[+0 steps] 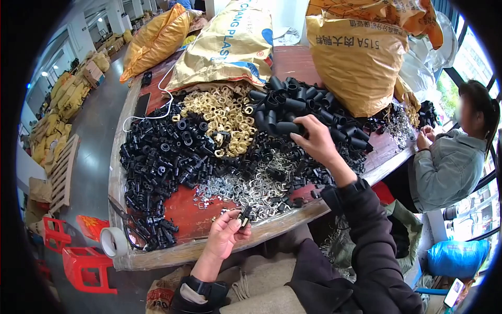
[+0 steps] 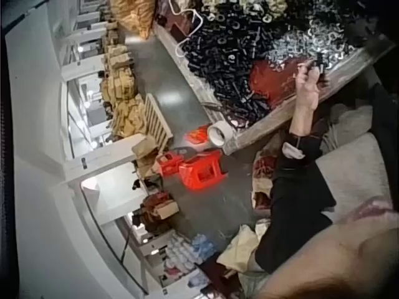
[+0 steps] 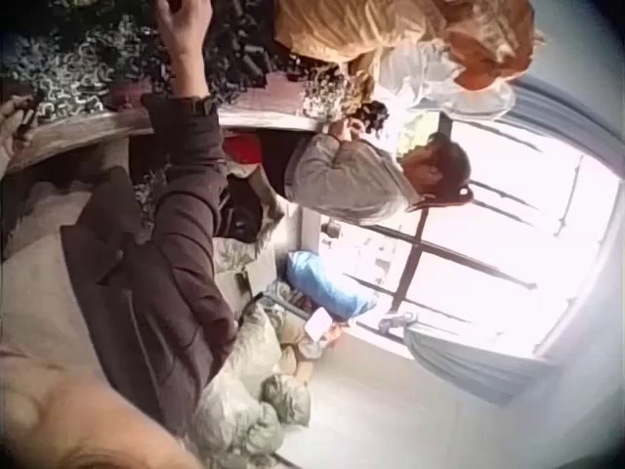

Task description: The person picks up a black plastic housing and a small black component, fits them together, and then inserts a cream-colored plastic clip into the assembly. They repeat this process multiple times, joining the components by hand and placing the finished pieces on the table.

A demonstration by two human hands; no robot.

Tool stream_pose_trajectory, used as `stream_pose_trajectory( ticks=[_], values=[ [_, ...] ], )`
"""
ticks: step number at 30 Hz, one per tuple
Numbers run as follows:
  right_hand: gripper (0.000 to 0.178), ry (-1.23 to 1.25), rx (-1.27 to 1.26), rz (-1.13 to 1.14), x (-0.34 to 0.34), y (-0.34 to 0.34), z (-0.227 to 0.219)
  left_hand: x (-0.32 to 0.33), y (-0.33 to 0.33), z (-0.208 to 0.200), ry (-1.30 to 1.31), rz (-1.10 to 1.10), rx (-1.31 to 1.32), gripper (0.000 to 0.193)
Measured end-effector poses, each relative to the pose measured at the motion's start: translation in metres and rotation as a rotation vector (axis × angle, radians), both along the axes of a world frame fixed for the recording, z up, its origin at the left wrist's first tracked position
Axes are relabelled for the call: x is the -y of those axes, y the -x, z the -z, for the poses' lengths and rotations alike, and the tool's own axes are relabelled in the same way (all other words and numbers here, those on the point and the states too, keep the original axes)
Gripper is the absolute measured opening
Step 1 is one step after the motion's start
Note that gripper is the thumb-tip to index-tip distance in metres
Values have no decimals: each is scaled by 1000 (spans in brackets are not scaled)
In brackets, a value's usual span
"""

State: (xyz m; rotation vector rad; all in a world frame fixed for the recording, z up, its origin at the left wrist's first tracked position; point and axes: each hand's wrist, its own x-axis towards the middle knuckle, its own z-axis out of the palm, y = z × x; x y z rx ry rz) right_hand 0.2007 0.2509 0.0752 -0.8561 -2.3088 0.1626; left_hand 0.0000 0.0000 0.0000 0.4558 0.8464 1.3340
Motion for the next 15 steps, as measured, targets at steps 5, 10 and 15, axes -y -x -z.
stream_pose_trajectory(
  ticks=[5, 10, 15],
  values=[
    [24, 783, -994, -248, 35, -20, 1, 2, -2, -3, -8, -14, 2, 29],
    [26, 1667, -1483, -203, 90, 6, 11, -2, -6, -4, -6, -35, -12, 28],
    [32, 2007, -868, -243, 132, 16, 37, -6, -6, -5, 28, -45, -25, 28]
  ],
)
